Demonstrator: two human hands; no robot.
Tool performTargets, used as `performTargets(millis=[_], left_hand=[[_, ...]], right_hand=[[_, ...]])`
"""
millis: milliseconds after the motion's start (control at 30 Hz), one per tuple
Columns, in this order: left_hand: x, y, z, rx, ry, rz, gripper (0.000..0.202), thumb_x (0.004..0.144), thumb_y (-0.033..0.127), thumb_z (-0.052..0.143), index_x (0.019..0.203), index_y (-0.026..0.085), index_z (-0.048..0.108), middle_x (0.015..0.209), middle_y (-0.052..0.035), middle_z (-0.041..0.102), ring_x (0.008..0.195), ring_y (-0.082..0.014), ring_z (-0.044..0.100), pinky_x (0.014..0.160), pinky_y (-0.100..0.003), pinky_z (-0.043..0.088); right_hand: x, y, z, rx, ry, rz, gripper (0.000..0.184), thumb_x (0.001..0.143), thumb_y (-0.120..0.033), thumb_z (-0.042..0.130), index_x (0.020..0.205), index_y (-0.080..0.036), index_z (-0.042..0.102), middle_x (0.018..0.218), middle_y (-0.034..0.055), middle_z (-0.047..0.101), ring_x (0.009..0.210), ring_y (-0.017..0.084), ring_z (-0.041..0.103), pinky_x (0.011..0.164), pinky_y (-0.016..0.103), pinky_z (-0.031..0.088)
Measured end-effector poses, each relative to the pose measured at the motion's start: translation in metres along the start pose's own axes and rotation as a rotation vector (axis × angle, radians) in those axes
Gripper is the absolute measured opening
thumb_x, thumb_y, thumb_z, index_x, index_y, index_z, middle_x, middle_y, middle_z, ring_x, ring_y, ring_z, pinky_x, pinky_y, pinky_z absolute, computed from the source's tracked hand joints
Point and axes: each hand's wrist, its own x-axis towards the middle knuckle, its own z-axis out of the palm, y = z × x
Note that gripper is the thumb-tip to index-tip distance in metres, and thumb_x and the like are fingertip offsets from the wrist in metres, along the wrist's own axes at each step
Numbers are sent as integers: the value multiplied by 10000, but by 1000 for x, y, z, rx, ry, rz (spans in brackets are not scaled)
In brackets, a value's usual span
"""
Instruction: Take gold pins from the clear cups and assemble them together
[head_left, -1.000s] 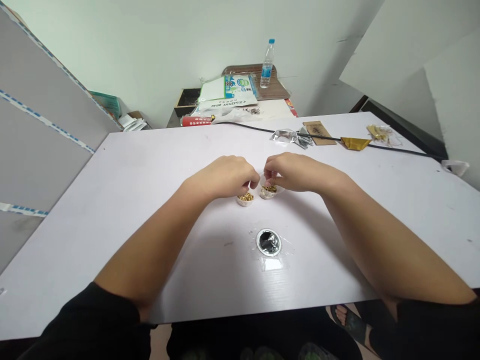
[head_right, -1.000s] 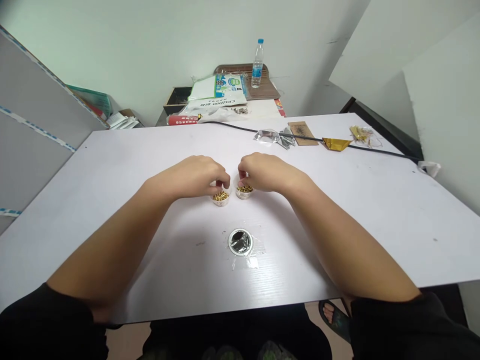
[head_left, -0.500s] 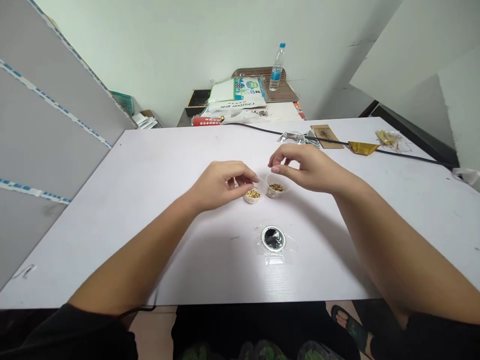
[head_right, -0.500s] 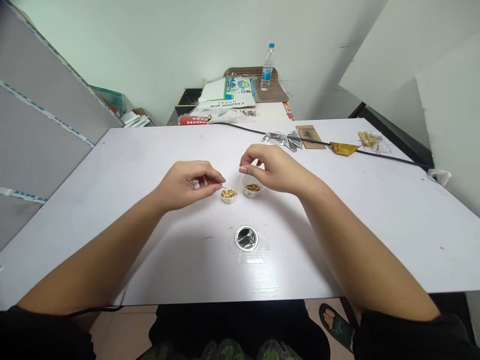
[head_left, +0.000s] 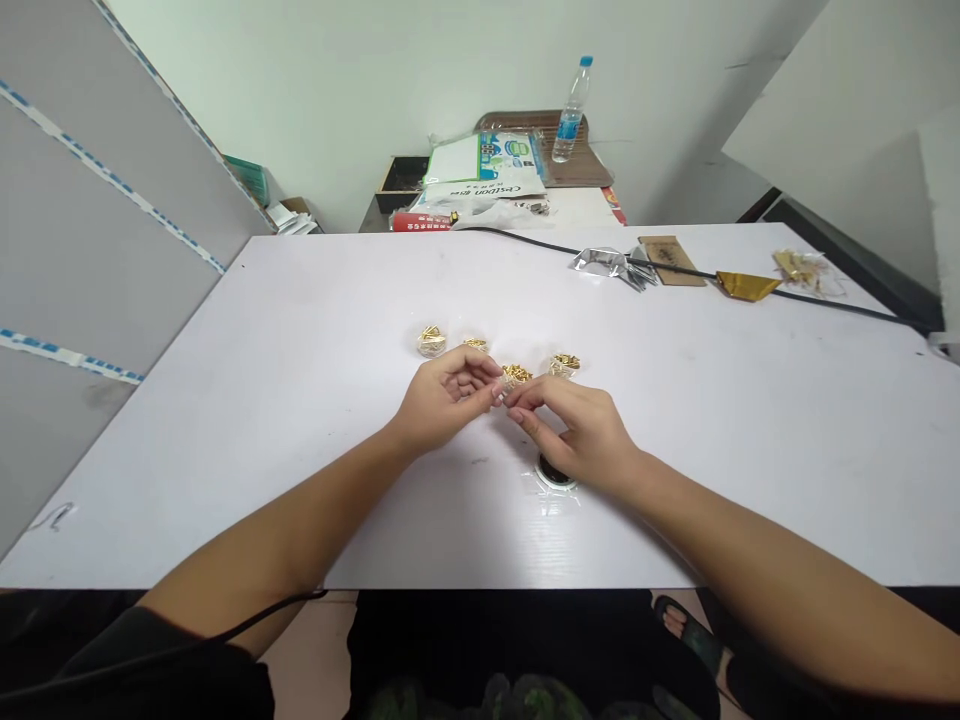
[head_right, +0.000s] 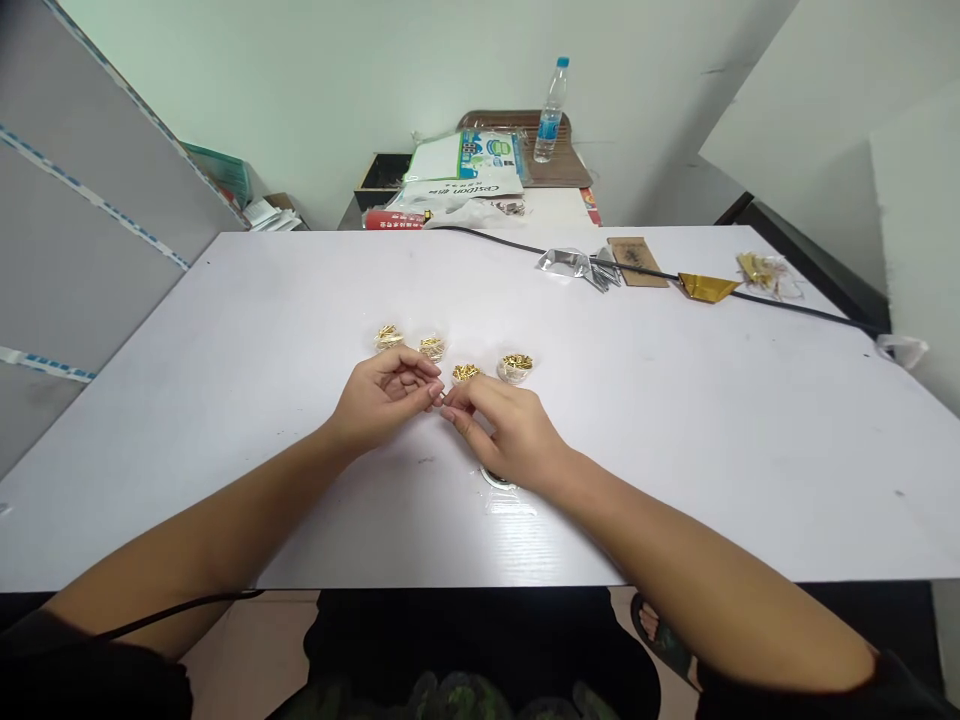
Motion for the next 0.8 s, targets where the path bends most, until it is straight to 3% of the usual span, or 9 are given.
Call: performTargets(millis=[100,233,333,433,533,667,800], left_hand=[[-1,1,-1,39,26,-1,175,850,242,660,959,119,601,871,-60,647,716,-96,633,653,-219,549],[-2,2,0,91,54,107,142,908,205,579,1026,128,597,887,-63,621,819,-111,637,722,-231,553],[-4,0,2,90,44,159,169,945,150,494,1096,115,563,870,-51,581,780,-97,646,746,-245,569],[-5,-3,4,69,30,179,192,943,130,490,1124,117,553,887,-40,524,790,-99,650,729,-242,578],[-6,-5,6,-24,10,125,227,940,125,497,1162,129,544,872,-24,496,793,-101,653,722,-234,580],[-6,-7,8,-92,-26,66,236,928,131,532,1160,126,575,858,-24,531,774,-84,633,711,-207,566],[-4,-9,8,-141,-19,37,162,885,150,623,1041,108,617,884,-55,642,776,-85,642,702,-188,561]], right_hand=[[-2,-1,3,18,-14,16,97,932,-172,533,836,-184,540,907,52,711,833,136,677,730,285,546],[-2,0,5,96,-2,77,83,926,-184,562,843,-182,558,1008,70,711,922,153,681,788,314,555],[-2,1,5,130,57,73,104,913,-197,576,811,-177,576,875,64,671,816,149,636,695,302,534],[-4,-1,7,268,90,266,136,925,-245,569,808,-175,560,707,27,616,631,118,573,565,260,485],[-5,-3,9,460,80,493,199,926,-343,584,838,-168,550,659,18,630,557,108,580,514,244,481],[-3,1,11,569,123,554,238,881,-379,652,835,-154,588,712,42,676,648,126,656,593,255,546],[-1,7,10,673,105,607,208,853,-336,699,879,-142,628,776,54,708,711,135,695,682,279,593]])
